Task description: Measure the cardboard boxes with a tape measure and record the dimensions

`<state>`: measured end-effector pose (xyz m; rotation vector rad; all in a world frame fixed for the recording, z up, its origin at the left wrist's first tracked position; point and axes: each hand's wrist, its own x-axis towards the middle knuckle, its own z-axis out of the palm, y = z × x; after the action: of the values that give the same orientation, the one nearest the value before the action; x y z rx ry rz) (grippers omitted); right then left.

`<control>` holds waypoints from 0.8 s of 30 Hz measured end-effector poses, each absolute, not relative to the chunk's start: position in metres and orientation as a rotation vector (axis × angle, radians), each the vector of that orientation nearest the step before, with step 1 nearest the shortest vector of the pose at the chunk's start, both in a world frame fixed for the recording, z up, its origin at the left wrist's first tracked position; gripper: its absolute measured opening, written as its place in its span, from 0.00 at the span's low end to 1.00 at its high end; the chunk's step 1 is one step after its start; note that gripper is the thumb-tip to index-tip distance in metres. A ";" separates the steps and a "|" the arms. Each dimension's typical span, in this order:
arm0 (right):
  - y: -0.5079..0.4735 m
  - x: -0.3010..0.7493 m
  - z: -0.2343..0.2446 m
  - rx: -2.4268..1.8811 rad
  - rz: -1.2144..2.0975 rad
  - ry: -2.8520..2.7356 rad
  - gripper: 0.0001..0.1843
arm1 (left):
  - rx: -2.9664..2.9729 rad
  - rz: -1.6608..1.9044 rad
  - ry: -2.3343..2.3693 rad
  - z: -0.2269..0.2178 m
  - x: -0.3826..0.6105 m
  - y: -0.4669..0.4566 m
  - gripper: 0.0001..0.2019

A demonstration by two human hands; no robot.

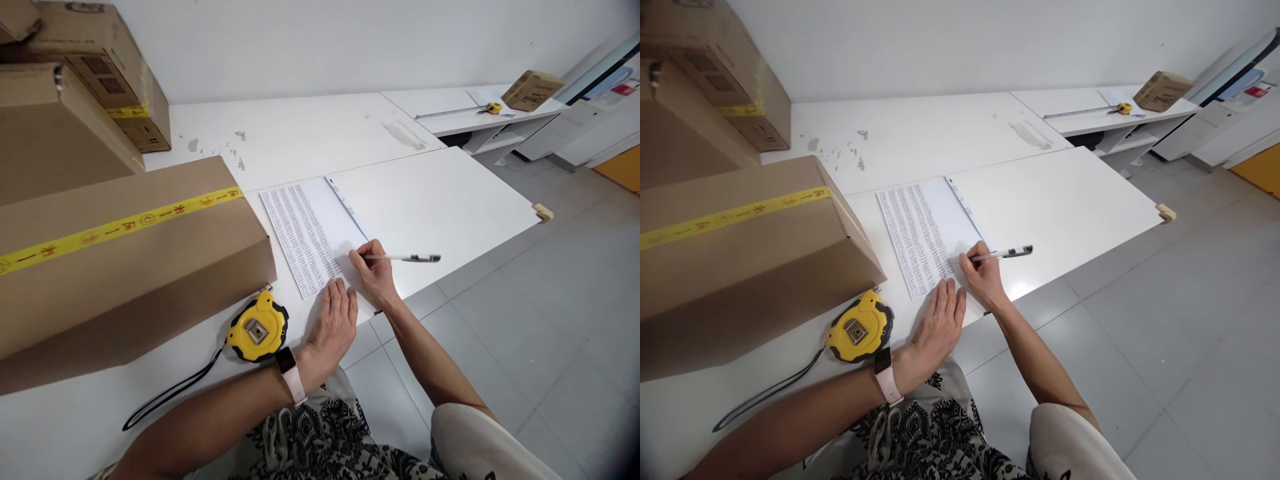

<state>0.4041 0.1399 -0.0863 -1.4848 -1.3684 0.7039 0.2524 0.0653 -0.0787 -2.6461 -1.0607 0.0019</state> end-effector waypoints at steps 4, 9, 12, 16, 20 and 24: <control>0.144 0.406 -0.091 -1.425 0.531 -1.528 0.08 | -2.680 -0.040 -1.094 -0.076 0.249 0.064 0.29; 0.147 0.403 -0.099 -1.405 0.275 -1.923 0.19 | -2.780 -0.308 -1.097 -0.058 0.233 0.040 0.29; 0.148 0.399 -0.103 -1.449 0.151 -2.045 0.23 | -2.773 -0.644 -1.097 -0.047 0.206 0.022 0.27; 0.152 0.395 -0.106 -1.478 0.045 -2.077 0.29 | -2.501 -0.961 -1.378 -0.048 0.153 0.016 0.21; 0.153 0.393 -0.102 -1.512 0.029 -2.012 0.27 | -2.331 -0.857 -1.761 -0.068 0.115 0.026 0.32; 0.134 0.367 -0.084 -1.428 0.149 -1.807 0.19 | -2.365 -0.979 -1.956 -0.082 0.108 0.035 0.36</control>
<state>0.3669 0.1338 -0.0843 -1.4279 -1.8074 0.1492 0.1083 0.0347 -0.0818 -2.3652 -1.9564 -0.9793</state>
